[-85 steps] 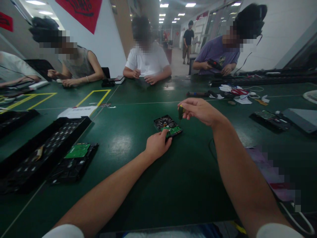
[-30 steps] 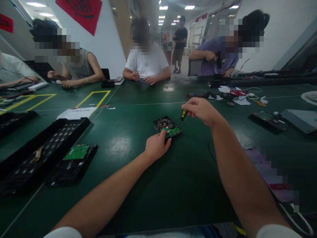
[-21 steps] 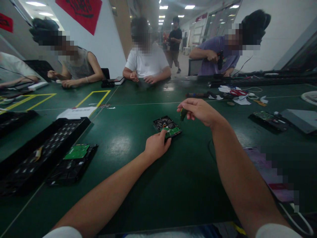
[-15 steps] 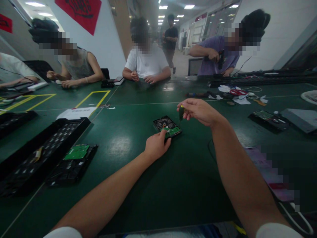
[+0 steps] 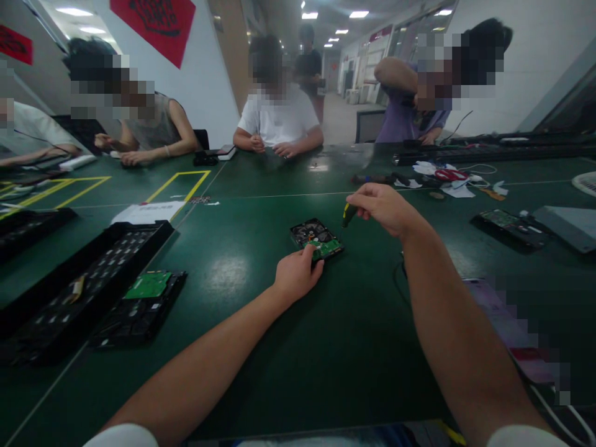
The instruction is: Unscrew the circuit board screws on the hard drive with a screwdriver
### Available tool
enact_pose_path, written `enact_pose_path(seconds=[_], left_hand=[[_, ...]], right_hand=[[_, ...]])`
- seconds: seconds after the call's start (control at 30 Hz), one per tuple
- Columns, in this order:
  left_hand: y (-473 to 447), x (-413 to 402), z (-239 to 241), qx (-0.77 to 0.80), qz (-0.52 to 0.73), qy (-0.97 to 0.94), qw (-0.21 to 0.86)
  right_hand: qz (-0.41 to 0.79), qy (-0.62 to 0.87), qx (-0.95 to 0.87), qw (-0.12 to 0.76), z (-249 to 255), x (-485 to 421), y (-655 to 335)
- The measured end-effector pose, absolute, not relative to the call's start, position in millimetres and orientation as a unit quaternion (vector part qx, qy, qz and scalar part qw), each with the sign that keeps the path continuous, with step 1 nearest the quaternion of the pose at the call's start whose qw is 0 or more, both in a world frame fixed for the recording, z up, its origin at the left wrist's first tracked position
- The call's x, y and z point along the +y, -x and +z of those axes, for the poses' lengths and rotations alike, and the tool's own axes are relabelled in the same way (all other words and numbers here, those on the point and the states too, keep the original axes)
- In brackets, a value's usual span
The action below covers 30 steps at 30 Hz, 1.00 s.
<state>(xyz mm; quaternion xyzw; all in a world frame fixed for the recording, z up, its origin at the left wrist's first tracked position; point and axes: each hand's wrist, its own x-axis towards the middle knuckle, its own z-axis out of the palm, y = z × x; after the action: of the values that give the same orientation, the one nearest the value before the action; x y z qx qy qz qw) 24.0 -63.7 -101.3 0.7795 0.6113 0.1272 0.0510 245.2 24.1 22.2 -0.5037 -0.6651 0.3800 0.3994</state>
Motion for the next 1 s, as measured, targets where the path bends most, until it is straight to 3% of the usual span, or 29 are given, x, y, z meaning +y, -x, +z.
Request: enact_pose_path(seconds=[0.5, 0.77, 1.0], left_hand=[[-23.9, -62.3, -102.0, 0.612, 0.131, -0.778, 0.055], [-24.1, -63.2, -101.0, 0.611, 0.13, -0.779, 0.05], [-23.9, -62.7, -102.4, 0.61, 0.131, -0.78, 0.049]], right_hand=[[0.497, 0.458, -0.62, 0.398, 25.5, 16.8, -238.1], [0.378, 0.509, -0.667, 0.391, 22.9, 21.7, -242.2], [0.415, 0.461, -0.674, 0.401, 23.4, 19.4, -240.0]])
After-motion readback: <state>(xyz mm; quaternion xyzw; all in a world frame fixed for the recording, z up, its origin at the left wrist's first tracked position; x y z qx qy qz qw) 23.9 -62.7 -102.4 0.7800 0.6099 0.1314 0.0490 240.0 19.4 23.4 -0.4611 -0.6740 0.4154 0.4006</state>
